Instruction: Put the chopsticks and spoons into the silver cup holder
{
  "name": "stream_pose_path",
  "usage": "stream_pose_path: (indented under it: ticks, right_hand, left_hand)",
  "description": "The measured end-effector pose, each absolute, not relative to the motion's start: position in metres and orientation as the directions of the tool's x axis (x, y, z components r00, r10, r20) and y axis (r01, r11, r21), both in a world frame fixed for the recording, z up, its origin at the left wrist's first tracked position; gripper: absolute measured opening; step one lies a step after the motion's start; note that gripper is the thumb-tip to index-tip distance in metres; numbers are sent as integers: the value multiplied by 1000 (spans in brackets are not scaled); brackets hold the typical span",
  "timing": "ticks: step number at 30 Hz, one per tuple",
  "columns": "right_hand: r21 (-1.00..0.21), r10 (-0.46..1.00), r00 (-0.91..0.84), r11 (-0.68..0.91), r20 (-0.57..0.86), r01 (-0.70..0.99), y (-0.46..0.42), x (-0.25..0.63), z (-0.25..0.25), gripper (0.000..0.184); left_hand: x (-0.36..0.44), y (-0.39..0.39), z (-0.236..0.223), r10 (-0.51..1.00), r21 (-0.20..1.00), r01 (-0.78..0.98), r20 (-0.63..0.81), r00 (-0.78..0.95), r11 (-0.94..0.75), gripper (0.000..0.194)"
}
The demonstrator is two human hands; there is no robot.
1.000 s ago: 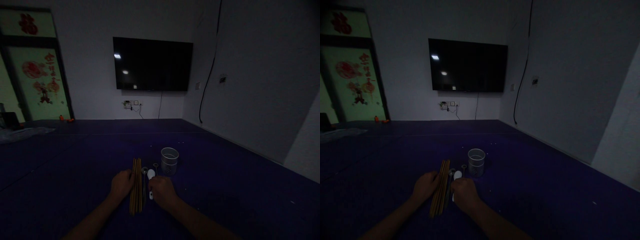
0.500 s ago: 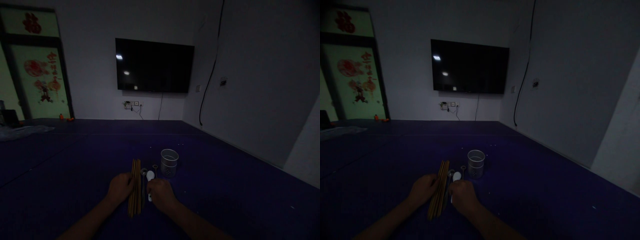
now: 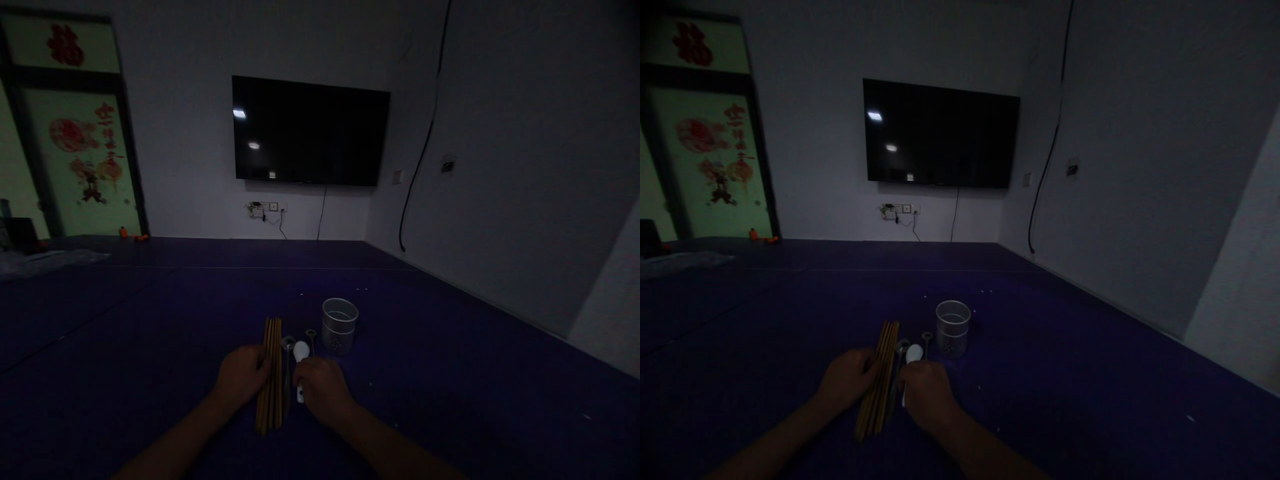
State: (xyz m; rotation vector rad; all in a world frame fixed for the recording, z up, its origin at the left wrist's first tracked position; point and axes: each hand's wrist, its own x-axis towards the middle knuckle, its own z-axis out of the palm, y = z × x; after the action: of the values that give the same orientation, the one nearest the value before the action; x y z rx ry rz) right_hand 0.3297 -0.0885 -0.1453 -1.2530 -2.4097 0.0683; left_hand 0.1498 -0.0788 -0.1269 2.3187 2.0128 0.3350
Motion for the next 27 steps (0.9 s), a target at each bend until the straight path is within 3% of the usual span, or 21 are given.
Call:
stream_pose_path:
  ticks: [27]
  right_hand:
    - [-237, 797, -514, 591, 316, 771, -89, 331, -145, 33]
  left_hand:
    - [151, -80, -124, 986, 165, 978, 130, 108, -129, 31]
